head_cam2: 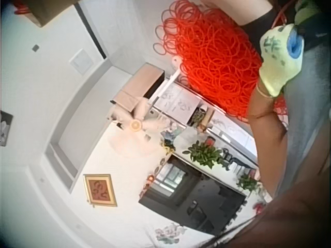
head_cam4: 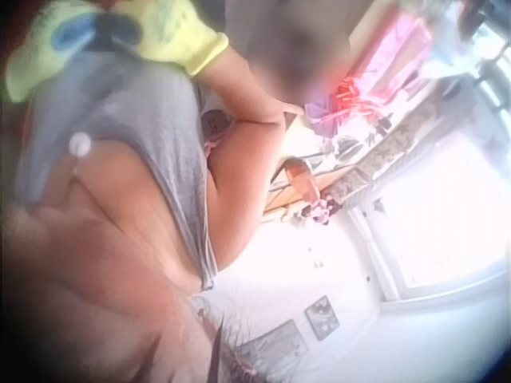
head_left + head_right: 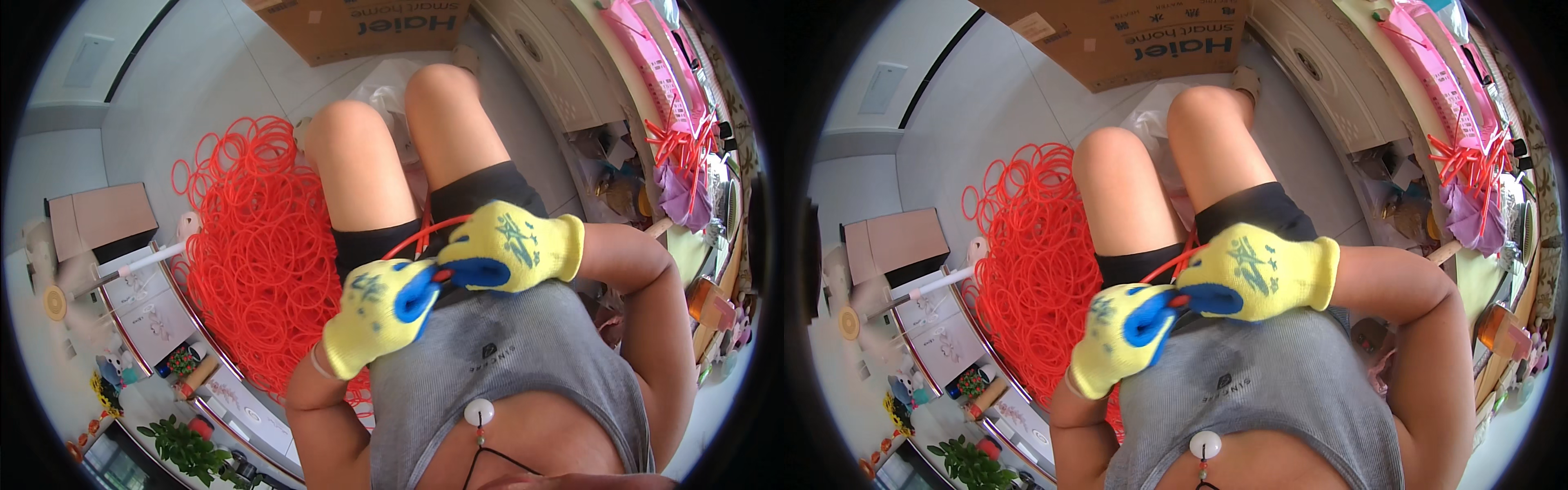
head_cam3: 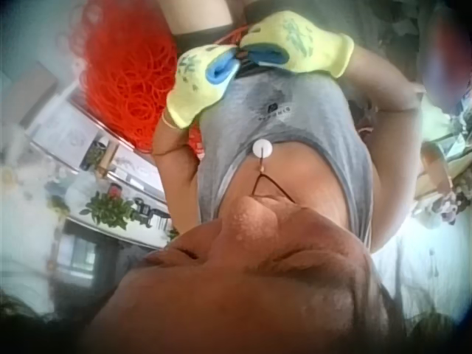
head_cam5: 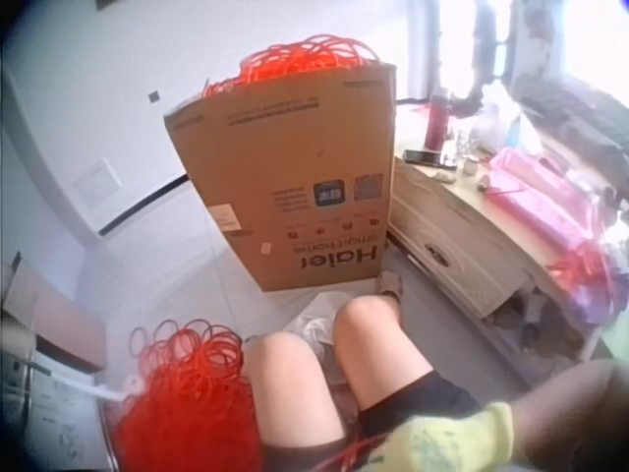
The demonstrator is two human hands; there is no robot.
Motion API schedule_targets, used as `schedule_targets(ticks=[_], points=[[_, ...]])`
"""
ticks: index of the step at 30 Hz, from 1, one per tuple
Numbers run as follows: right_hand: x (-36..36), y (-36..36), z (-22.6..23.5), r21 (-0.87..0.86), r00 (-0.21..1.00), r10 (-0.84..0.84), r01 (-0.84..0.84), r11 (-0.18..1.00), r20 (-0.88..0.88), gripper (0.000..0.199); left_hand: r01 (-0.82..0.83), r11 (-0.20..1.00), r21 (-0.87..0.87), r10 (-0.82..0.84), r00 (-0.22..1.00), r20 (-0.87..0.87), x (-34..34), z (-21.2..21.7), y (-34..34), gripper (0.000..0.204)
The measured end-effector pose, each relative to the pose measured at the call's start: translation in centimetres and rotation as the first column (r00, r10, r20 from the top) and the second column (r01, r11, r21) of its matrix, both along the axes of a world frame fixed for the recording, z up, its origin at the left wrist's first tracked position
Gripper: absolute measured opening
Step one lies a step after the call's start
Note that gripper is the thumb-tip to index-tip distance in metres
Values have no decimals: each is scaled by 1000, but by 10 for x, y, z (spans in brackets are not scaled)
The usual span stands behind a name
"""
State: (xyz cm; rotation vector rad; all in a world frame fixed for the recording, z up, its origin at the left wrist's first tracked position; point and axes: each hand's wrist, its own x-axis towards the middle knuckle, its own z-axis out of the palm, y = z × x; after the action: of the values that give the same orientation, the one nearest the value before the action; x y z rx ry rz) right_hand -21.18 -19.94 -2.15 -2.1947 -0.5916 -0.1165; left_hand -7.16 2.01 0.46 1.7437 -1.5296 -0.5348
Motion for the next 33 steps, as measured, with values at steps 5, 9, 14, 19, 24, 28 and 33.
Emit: schedule_targets(ticks=[5, 9, 14, 19, 24, 28, 33], points=[[25, -22, 1, 88, 937, -349, 349, 933, -12, 48, -592, 725, 354, 678, 703, -213, 35, 54, 68, 23], [31, -7, -42, -212, 987, -150, 134, 968, -63, 27, -684, 677, 273, 457, 681, 572, 74, 27, 163, 24], [43, 14, -73, -533, 999, -22, 43, 845, 46, 8, -799, 468, 379, 581, 601, 549, 62, 3, 177, 27], [43, 16, -78, -462, 991, -1, 64, 884, 135, 4, -674, 690, 263, 539, 721, 435, 50, -16, 143, 28], [45, 24, -80, -435, 985, -21, 94, 896, 169, 5, -557, 804, 208, 457, 802, 384, 49, -24, 90, 29], [42, 13, -80, -247, 986, -147, 163, 955, 82, 29, -475, 862, 179, 396, 850, 348, 47, -11, 51, 31], [38, -24, -30, 460, 915, -384, 397, 794, -127, 21, -466, 870, 163, 452, 885, 113, 41, -2, 32, 30]])
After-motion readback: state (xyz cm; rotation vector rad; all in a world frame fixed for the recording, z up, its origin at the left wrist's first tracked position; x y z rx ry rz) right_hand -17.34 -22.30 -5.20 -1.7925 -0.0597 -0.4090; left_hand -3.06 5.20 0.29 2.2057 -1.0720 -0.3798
